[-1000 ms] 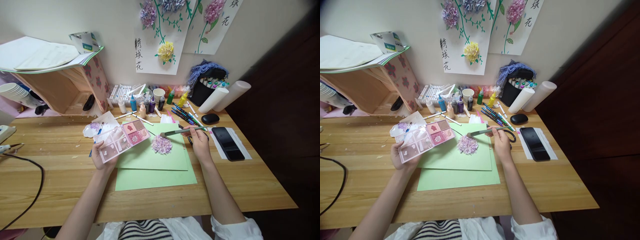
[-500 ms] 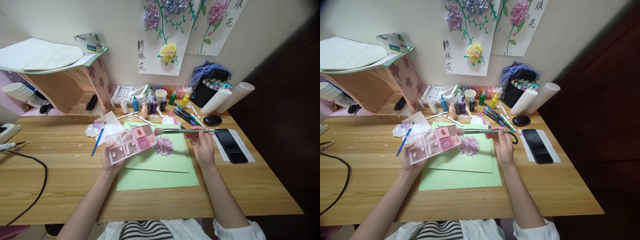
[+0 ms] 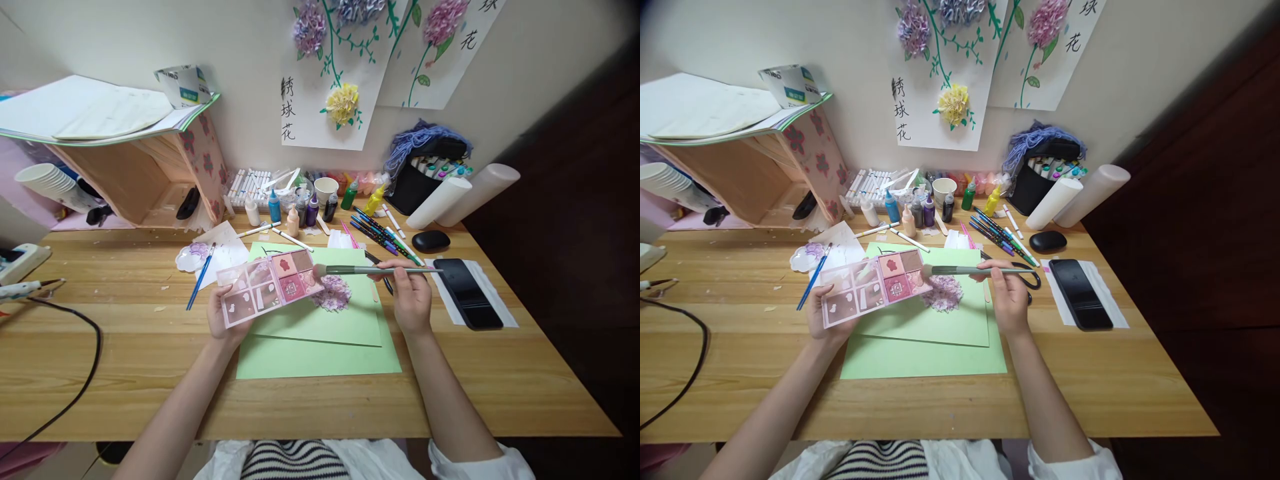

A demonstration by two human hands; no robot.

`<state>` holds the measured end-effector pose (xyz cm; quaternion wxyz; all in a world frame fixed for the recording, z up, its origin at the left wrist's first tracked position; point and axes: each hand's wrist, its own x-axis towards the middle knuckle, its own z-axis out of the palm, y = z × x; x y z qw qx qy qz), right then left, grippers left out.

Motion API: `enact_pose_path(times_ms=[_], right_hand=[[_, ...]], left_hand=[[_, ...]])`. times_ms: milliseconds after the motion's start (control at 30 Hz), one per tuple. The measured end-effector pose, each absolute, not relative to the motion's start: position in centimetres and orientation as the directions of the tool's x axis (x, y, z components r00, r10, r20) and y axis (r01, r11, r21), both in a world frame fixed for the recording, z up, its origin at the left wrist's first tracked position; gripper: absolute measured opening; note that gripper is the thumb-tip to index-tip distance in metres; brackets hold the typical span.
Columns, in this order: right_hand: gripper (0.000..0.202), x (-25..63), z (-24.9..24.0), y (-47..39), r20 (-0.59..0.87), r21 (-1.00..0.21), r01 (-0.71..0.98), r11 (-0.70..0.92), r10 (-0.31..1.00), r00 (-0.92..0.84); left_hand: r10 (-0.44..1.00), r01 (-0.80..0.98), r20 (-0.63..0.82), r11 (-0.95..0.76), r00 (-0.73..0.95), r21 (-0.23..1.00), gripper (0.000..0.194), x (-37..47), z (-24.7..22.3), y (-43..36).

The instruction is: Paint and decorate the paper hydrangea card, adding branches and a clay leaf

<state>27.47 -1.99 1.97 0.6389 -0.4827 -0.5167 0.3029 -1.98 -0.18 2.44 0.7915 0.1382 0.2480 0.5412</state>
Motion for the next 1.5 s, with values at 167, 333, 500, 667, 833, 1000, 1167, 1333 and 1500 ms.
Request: enact_pose_path(times_ms=[167,333,500,667,833,1000,1167,1333,1500], right_hand=[[0.024,27.3,2.3,-2.2,0.357,-0.931,0.157,0.329,0.911,0.208],[0.025,27.6,2.8,-2.6,0.425,-0.904,0.18,0.389,0.869,0.254],[0.023,28.1,3.2,-2.8,0.471,-0.877,0.27,0.397,0.822,0.32],[0.023,28.0,3.3,-2.9,0.488,-0.852,0.333,0.403,0.841,0.232],[0.023,28.0,3.6,-3.1,0.546,-0.821,0.356,0.446,0.797,0.26],[0.024,28.0,3.8,-3.2,0.562,-0.79,0.441,0.426,0.791,0.243],[0.022,27.9,3.9,-3.1,0.589,-0.774,0.405,0.488,0.788,0.177],[0.023,27.8,4.0,-3.1,0.606,-0.774,0.376,0.509,0.769,0.205],[0.023,27.8,3.8,-3.1,0.574,-0.799,0.375,0.471,0.784,0.237]], left_hand=[[0.926,-0.777,-0.258,0.373,0.277,0.506,0.067,-1.8,2.5,-0.2],[0.92,-0.771,-0.287,0.383,0.267,0.509,0.064,-1.4,2.4,-0.4],[0.919,-0.766,-0.275,0.389,0.283,0.512,0.064,-1.0,2.5,-0.6],[0.939,-0.742,-0.183,0.344,0.292,0.576,0.063,-0.4,3.1,-0.8],[0.954,-0.74,-0.21,0.3,0.216,0.602,0.064,0.1,3.7,-0.8],[0.958,-0.748,-0.226,0.279,0.175,0.602,0.062,0.2,4.1,-0.3],[0.957,-0.751,-0.226,0.283,0.181,0.597,0.06,-0.3,4.7,0.0],[0.967,-0.753,-0.202,0.249,0.156,0.609,0.057,-0.8,4.8,0.2],[0.97,-0.772,-0.203,0.231,0.135,0.592,0.056,-1.0,4.7,0.3]])
